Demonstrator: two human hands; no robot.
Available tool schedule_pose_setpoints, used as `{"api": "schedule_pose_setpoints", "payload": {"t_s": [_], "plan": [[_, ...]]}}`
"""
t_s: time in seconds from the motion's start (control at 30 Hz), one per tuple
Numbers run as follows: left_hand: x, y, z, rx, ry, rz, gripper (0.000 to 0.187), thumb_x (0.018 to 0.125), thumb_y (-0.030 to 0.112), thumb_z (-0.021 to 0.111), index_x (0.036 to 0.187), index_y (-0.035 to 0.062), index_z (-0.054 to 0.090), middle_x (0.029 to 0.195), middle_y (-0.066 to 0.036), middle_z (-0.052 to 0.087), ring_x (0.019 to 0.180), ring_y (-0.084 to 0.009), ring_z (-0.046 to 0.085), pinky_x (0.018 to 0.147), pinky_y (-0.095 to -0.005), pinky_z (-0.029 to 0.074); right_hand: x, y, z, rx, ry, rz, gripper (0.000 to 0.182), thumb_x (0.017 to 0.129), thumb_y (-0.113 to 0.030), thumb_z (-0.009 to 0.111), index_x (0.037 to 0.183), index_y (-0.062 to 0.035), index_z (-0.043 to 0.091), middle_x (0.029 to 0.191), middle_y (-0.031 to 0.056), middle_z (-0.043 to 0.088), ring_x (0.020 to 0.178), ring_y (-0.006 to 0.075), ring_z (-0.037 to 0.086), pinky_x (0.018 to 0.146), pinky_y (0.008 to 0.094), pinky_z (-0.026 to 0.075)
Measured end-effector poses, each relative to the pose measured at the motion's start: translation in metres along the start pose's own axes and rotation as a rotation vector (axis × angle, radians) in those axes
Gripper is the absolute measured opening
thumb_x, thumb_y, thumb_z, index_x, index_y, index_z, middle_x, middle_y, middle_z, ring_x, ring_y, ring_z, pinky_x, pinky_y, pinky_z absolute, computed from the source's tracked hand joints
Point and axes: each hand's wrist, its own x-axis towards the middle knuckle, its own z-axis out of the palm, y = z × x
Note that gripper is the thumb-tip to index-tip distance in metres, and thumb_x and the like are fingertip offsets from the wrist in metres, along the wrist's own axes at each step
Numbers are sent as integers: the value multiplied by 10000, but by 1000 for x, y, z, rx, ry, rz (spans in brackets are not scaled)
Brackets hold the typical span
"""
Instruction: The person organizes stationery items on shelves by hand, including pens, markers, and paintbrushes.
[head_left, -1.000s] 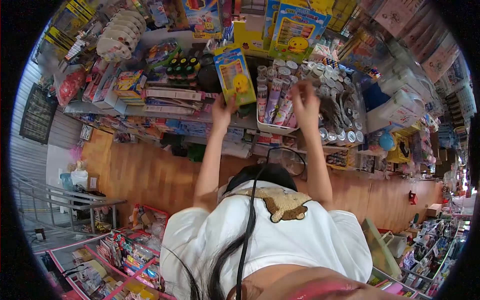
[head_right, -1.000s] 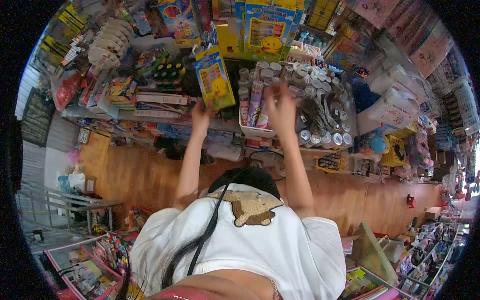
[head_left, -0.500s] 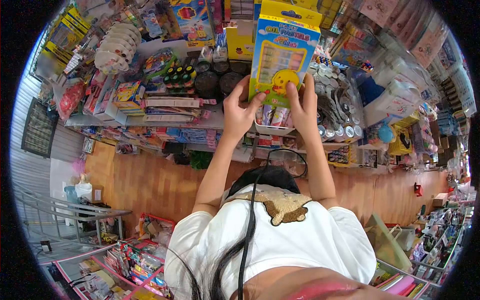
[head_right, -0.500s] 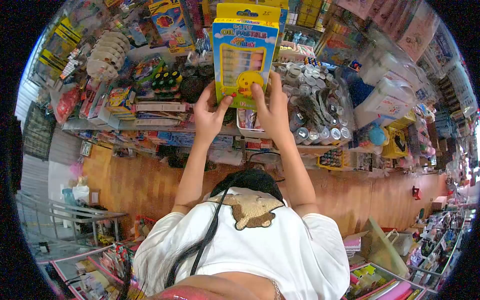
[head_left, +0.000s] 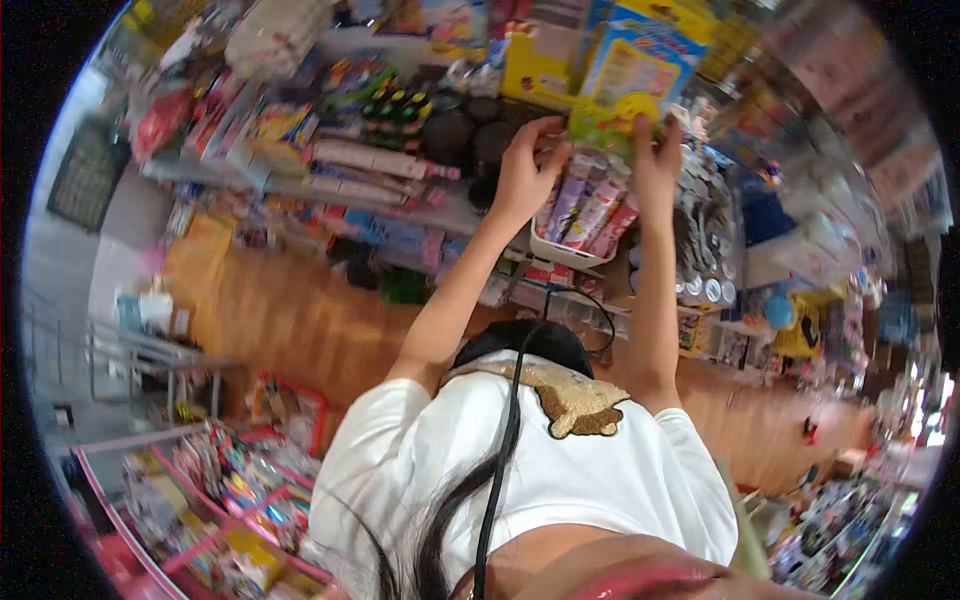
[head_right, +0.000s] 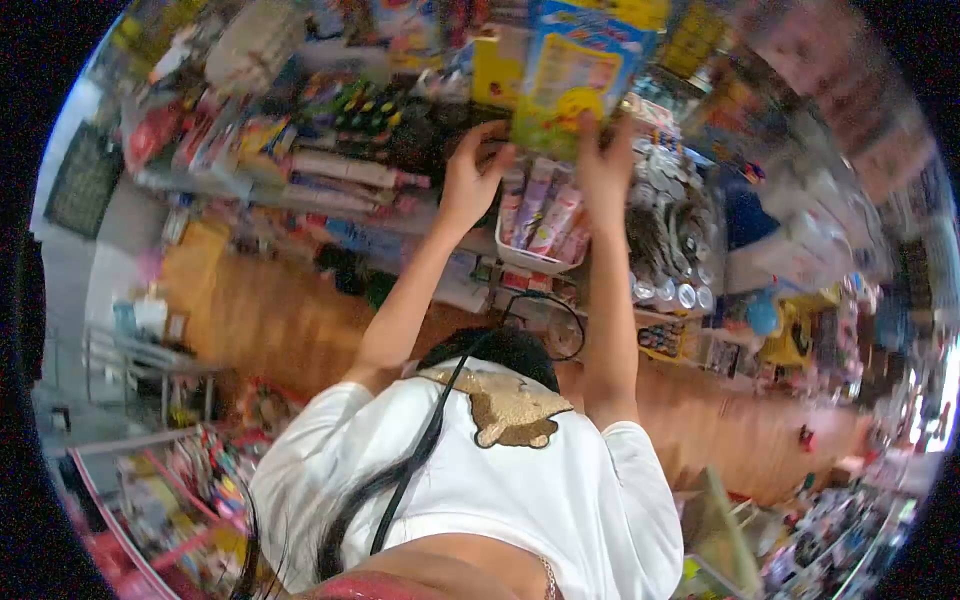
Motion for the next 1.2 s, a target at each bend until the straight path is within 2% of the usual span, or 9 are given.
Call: {"api": "schedule_pose_setpoints", "payload": {"t_s": [0.13,0.27,0.43,0.5,0.63,0.73,0.83,1.03,1.2], "plan": [[-21,-49,-39,151,141,-164,228,852,121,582,1044,7,537,972,-112,581,819,-189,606,674,-288,494,21,23,7,-7,2,1,576,858,-441,555,1117,58,428,975,189,567,828,219,560,713,322,446],[-39,-107,-107,521,335,-175,158,841,124,565,970,33,572,866,-117,597,740,-250,603,636,-342,475,4,14,9,66,61,156,368,896,-286,548,1079,5,418,885,83,495,803,130,492,696,261,408],[-24,-179,-201,984,119,-302,226,807,189,605,988,57,571,959,-142,571,821,-305,590,699,-411,474,-31,33,-3,175,182,12,279,915,-141,496,1132,-11,380,1044,111,489,904,183,553,708,273,449],[-16,-197,-218,1183,-11,-163,263,801,224,607,1014,76,567,1001,-137,553,836,-313,587,738,-434,474,-47,45,-9,156,130,10,257,923,-119,467,1137,-9,376,1051,109,486,896,174,550,729,268,445],[-10,-195,-218,1427,-269,-64,407,765,328,639,1062,65,544,1047,-144,526,908,-329,567,752,-434,498,-72,49,-9,114,91,47,249,927,-106,453,1144,-10,376,1049,100,483,875,144,529,766,266,437],[-7,-165,-192,1423,-171,-312,564,690,409,696,1058,18,522,1051,-168,512,985,-325,533,703,-398,519,-83,53,-10,117,49,100,235,916,-89,474,1129,-20,405,1043,67,462,947,119,476,766,269,438],[-16,-189,-186,1522,-15,-216,649,639,433,728,1049,-15,498,1063,-174,499,1001,-322,523,624,-370,532,-91,49,-3,137,50,167,233,915,-94,478,1125,-20,413,1029,61,472,890,121,511,726,259,439],[-19,-206,-178,1632,-77,-200,660,666,337,714,1155,-10,439,1095,-184,477,954,-340,542,691,-389,533,-96,54,4,218,-37,196,189,922,-90,439,1091,-10,418,1002,78,474,845,136,503,751,294,461],[-16,-181,-180,1576,-95,-174,500,722,202,652,1145,4,475,1105,-199,481,994,-368,525,763,-392,515,-99,44,2,197,-64,172,165,920,-76,429,1070,-8,434,996,77,474,820,138,506,718,289,466]]}}
